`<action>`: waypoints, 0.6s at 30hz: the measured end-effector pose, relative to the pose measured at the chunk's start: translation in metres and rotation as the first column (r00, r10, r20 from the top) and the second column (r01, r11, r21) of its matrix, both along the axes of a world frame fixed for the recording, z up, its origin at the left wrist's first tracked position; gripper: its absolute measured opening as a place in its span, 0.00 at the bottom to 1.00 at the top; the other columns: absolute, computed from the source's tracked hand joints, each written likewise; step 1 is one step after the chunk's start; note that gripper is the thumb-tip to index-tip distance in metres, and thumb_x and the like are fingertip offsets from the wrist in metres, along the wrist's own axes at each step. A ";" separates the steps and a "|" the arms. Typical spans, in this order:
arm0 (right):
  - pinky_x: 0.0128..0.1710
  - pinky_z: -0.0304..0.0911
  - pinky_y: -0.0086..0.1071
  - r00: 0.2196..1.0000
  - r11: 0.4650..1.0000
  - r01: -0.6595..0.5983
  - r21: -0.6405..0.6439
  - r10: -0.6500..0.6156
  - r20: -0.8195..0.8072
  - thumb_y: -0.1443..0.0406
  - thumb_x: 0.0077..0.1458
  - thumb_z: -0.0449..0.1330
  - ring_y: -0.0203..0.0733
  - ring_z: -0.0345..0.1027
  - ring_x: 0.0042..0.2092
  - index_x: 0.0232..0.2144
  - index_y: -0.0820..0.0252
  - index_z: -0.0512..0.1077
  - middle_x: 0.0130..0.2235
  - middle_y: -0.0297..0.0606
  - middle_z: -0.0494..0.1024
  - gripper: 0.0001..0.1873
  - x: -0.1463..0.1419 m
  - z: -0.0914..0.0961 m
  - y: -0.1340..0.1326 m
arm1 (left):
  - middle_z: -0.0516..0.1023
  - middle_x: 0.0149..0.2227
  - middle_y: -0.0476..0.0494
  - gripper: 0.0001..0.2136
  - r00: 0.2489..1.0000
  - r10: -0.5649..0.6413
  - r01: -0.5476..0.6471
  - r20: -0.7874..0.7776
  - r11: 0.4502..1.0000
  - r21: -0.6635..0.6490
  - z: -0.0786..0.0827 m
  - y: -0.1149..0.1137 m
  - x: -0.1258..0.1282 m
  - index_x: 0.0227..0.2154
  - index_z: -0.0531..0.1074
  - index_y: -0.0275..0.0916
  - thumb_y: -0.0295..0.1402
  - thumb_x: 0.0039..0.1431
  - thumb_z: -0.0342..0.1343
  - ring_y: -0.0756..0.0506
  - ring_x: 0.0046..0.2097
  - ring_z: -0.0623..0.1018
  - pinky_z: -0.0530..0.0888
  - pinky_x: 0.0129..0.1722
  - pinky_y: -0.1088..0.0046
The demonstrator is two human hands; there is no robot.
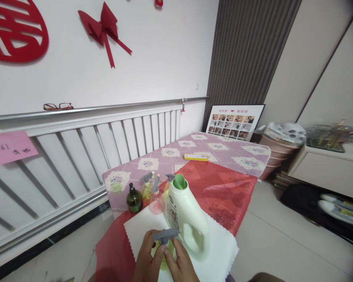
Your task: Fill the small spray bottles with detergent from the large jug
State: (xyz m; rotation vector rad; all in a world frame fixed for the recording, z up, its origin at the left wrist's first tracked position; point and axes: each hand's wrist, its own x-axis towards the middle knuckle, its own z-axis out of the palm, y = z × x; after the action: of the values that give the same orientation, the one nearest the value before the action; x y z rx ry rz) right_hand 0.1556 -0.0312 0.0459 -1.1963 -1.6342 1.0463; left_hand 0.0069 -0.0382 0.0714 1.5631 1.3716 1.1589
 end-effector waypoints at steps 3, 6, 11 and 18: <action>0.58 0.64 0.41 0.999 0.999 0.030 0.013 -0.030 -0.027 0.56 0.61 0.55 0.51 0.70 0.55 0.52 0.58 0.71 0.52 0.48 0.78 0.20 -0.004 -0.002 0.001 | 0.74 0.51 0.39 0.17 1.000 0.024 -0.023 0.019 0.999 -0.036 -0.007 -0.003 0.001 0.48 0.69 0.42 0.42 0.59 0.49 0.41 0.53 0.74 0.70 0.55 0.61; 0.58 0.64 0.41 0.998 0.998 0.043 0.040 -0.041 -0.055 0.60 0.60 0.55 0.50 0.70 0.56 0.54 0.59 0.69 0.53 0.48 0.77 0.21 -0.008 -0.008 0.001 | 0.74 0.54 0.38 0.21 0.987 0.157 -0.150 0.045 0.982 -0.117 -0.008 -0.007 0.009 0.51 0.65 0.40 0.38 0.53 0.53 0.40 0.55 0.74 0.69 0.57 0.60; 0.44 0.72 0.36 0.982 0.984 0.151 0.099 -0.138 -0.128 0.64 0.57 0.55 0.47 0.76 0.43 0.43 0.60 0.74 0.40 0.44 0.81 0.13 -0.019 -0.021 0.000 | 0.78 0.42 0.42 0.20 0.935 0.353 -0.351 -0.025 0.918 -0.184 0.011 -0.006 0.027 0.42 0.66 0.40 0.35 0.43 0.56 0.41 0.46 0.76 0.70 0.51 0.64; 0.50 0.70 0.37 0.955 0.949 0.285 0.136 -0.270 -0.121 0.58 0.57 0.58 0.51 0.75 0.49 0.46 0.55 0.76 0.43 0.42 0.83 0.16 -0.025 -0.027 -0.003 | 0.77 0.33 0.49 0.11 0.955 0.286 -0.294 -0.075 0.944 -0.149 0.025 0.001 0.025 0.33 0.67 0.43 0.33 0.42 0.54 0.45 0.38 0.75 0.69 0.43 0.70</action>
State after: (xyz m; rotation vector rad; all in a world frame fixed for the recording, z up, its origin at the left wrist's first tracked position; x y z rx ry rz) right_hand 0.1307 -0.0344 0.0185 -1.2097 -1.3917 0.7773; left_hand 0.0320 -0.0368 0.0964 1.3171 1.7300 1.1523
